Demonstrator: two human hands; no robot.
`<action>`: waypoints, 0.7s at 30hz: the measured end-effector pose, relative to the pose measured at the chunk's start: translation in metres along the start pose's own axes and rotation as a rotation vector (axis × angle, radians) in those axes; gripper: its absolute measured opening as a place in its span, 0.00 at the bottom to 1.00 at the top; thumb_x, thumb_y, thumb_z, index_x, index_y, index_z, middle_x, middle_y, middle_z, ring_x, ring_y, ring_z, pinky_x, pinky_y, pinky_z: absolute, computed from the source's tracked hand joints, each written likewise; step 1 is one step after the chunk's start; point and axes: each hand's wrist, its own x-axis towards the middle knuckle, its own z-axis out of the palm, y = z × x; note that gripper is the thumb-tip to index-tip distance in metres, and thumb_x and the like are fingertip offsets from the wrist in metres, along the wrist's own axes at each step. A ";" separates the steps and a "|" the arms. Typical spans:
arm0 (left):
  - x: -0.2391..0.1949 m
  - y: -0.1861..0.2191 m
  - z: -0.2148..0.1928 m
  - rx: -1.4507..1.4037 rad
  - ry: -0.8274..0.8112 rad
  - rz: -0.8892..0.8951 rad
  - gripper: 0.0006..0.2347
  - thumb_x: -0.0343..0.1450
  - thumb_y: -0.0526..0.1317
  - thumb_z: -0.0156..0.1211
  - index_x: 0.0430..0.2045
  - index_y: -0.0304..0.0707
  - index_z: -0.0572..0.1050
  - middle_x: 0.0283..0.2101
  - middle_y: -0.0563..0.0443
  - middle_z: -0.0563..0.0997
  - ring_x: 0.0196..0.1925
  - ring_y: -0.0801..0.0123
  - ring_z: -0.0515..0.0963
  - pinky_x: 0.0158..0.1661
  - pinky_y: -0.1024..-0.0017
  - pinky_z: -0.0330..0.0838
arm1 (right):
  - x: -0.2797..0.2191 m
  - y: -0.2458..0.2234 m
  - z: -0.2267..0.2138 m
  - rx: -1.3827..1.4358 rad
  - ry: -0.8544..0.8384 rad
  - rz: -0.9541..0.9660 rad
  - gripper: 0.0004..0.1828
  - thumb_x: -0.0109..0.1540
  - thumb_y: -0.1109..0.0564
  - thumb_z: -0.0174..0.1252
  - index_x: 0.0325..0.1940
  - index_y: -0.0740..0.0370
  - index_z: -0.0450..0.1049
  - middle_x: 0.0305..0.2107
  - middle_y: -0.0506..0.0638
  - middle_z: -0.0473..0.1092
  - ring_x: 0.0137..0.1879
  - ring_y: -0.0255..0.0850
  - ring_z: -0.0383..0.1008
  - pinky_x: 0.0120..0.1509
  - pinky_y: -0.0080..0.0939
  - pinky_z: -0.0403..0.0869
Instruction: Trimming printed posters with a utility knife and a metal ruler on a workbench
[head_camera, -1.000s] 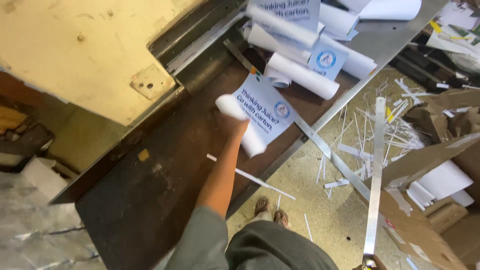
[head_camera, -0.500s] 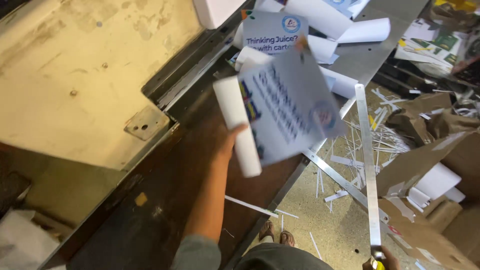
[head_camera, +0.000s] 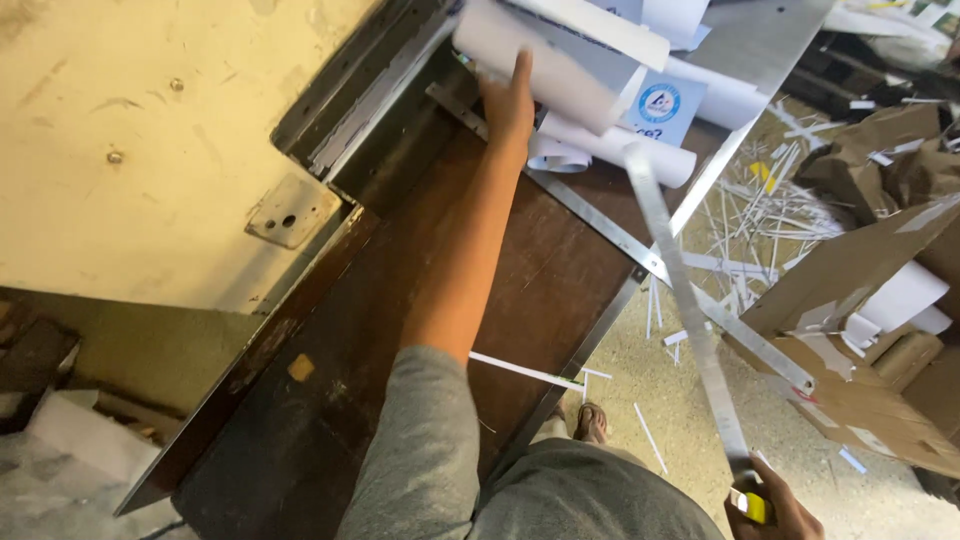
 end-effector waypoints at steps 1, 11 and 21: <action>-0.012 -0.019 -0.022 0.004 0.005 -0.005 0.41 0.65 0.53 0.58 0.74 0.36 0.51 0.73 0.40 0.64 0.73 0.51 0.66 0.66 0.57 0.65 | 0.004 0.015 0.006 -0.001 -0.007 0.003 0.32 0.57 0.63 0.66 0.65 0.46 0.79 0.37 0.45 0.80 0.40 0.32 0.79 0.52 0.34 0.75; -0.273 -0.161 -0.209 1.153 -0.451 0.386 0.37 0.58 0.46 0.76 0.65 0.39 0.68 0.68 0.30 0.62 0.70 0.33 0.59 0.65 0.37 0.52 | 0.124 0.011 0.099 -0.163 -0.333 -0.495 0.29 0.51 0.52 0.70 0.58 0.41 0.78 0.31 0.47 0.80 0.32 0.48 0.81 0.37 0.54 0.78; -0.334 -0.266 -0.232 1.067 -0.142 0.872 0.04 0.71 0.44 0.69 0.27 0.51 0.85 0.53 0.57 0.85 0.60 0.52 0.82 0.61 0.55 0.74 | 0.244 -0.035 0.195 -0.369 -0.030 -0.821 0.26 0.48 0.47 0.74 0.50 0.42 0.82 0.36 0.43 0.75 0.42 0.44 0.79 0.44 0.40 0.79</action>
